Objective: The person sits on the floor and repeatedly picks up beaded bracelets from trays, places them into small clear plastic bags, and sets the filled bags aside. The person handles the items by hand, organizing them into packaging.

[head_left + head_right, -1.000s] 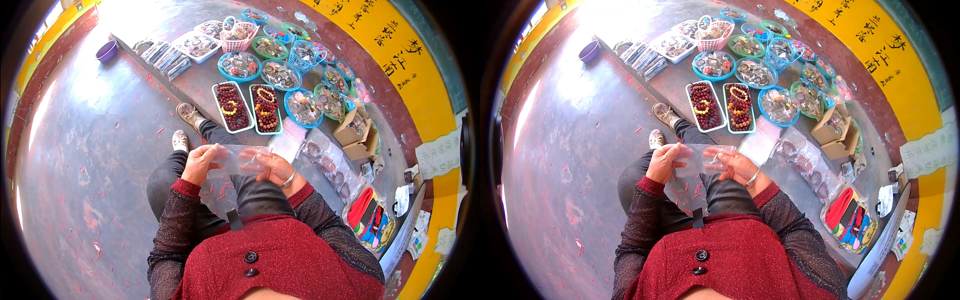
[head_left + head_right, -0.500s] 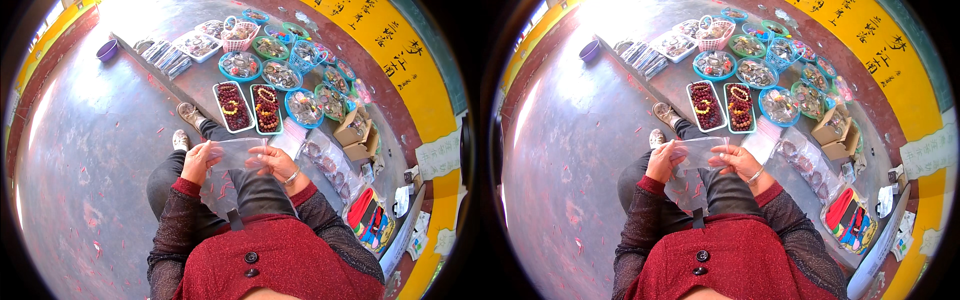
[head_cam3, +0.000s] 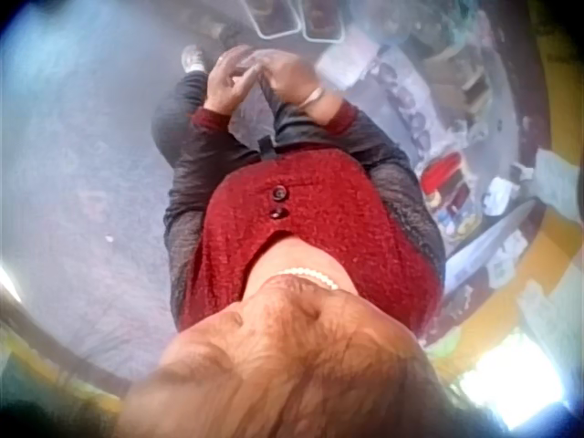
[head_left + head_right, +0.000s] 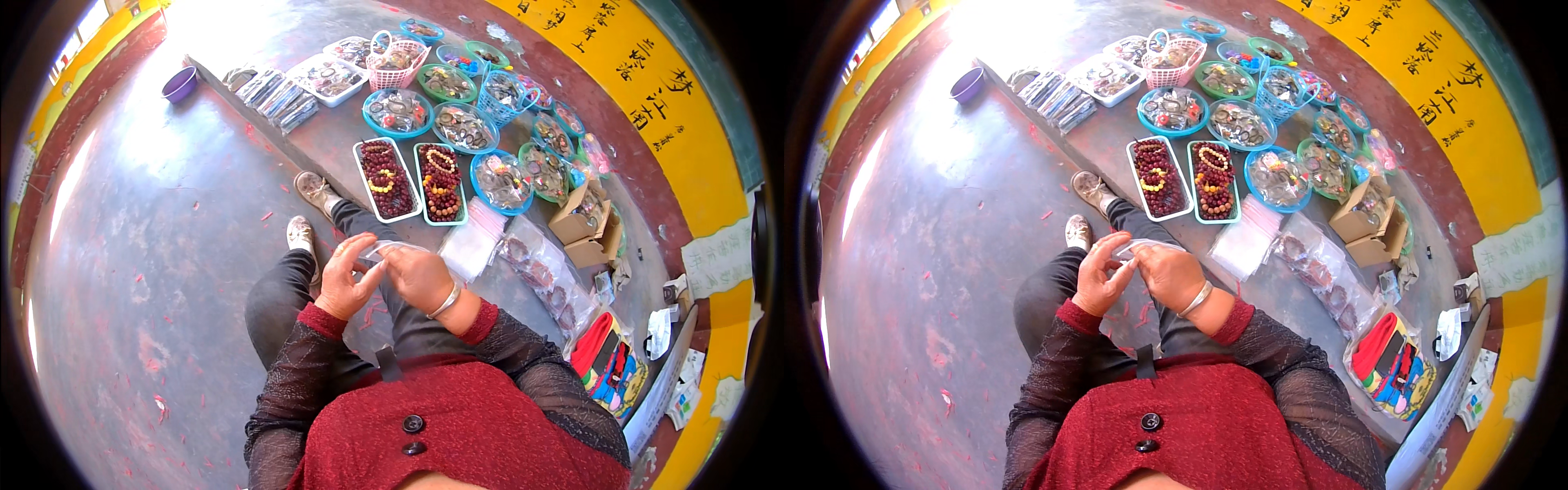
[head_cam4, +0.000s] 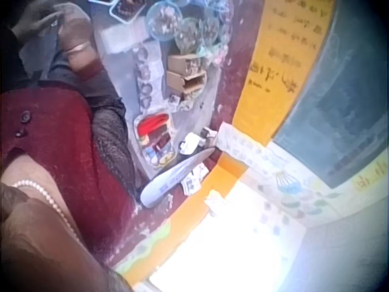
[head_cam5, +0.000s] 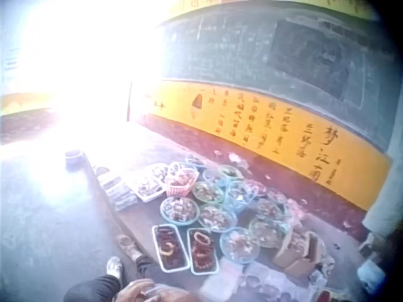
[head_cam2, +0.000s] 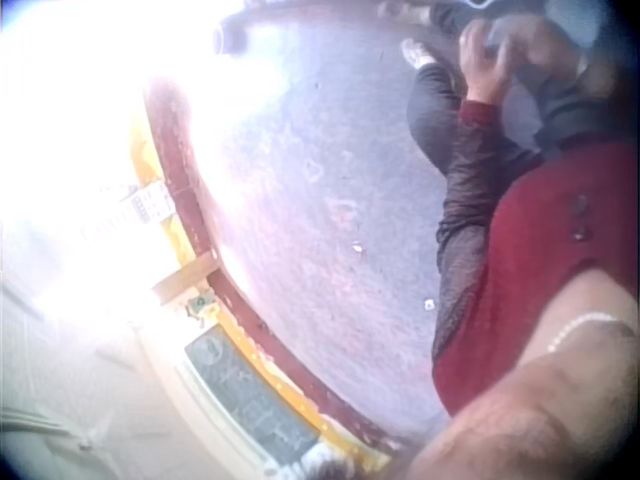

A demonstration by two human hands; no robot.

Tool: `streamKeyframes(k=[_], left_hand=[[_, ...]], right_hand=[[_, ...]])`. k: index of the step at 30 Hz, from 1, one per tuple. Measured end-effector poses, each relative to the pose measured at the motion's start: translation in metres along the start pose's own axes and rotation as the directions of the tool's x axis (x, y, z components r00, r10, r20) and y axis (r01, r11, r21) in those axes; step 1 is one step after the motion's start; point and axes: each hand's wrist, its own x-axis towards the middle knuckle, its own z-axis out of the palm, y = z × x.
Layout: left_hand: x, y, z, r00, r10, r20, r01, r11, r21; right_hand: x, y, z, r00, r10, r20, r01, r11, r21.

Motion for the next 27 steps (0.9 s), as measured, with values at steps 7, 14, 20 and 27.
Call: streamKeyframes(k=[7, 14, 20, 27], left_hand=[[-0.001, -0.015, -0.005, 0.987, -0.1, -0.127, 0.111, 0.99, 0.087], [-0.002, -0.035, -0.007, 0.944, -0.213, -0.254, 0.261, 0.95, 0.174], [0.004, -0.025, -0.026, 0.95, -0.115, -0.29, 0.223, 0.9, 0.375], [0.01, -0.016, -0.046, 0.898, -0.287, -0.332, 0.356, 0.919, 0.169]], right_hand=[[0.008, -0.004, 0.019, 0.997, -0.045, 0.058, 0.048, 0.997, -0.055], [0.004, -0.007, 0.03, 0.976, -0.05, 0.213, 0.071, 0.993, -0.089], [0.005, 0.001, 0.019, 0.985, -0.163, -0.059, 0.165, 0.985, 0.043], [-0.011, 0.119, 0.031, 0.972, 0.188, -0.145, -0.193, 0.981, -0.023]])
